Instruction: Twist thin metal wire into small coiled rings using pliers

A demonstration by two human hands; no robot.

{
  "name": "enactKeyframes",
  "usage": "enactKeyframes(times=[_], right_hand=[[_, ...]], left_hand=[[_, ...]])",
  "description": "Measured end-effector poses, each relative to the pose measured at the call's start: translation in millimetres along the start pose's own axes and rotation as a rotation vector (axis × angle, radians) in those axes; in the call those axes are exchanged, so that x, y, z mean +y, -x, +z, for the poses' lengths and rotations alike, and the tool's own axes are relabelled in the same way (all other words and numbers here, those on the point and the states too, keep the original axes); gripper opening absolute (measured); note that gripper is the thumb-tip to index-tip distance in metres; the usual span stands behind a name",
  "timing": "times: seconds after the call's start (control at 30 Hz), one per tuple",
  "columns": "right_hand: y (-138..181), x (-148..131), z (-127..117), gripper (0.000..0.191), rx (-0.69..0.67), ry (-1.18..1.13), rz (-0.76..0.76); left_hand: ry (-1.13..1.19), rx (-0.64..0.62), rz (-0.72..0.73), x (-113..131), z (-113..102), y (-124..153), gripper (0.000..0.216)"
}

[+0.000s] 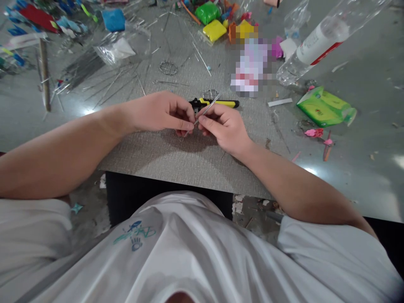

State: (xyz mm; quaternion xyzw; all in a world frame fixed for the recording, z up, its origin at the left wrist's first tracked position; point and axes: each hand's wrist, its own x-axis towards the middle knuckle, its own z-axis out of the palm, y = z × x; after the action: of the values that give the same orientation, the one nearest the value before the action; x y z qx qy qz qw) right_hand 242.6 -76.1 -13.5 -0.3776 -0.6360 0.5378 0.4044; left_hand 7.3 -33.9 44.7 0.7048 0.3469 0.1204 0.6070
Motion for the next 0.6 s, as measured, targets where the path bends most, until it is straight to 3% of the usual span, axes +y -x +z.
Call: enactKeyframes(times=[0.6], right_hand=[[-1.7, 0.5, -1.8, 0.052, -0.025, -0.031, 0.004]], left_hand=[[-0.012, -0.033, 0.004, -0.4, -3.0, 1.2, 0.005]])
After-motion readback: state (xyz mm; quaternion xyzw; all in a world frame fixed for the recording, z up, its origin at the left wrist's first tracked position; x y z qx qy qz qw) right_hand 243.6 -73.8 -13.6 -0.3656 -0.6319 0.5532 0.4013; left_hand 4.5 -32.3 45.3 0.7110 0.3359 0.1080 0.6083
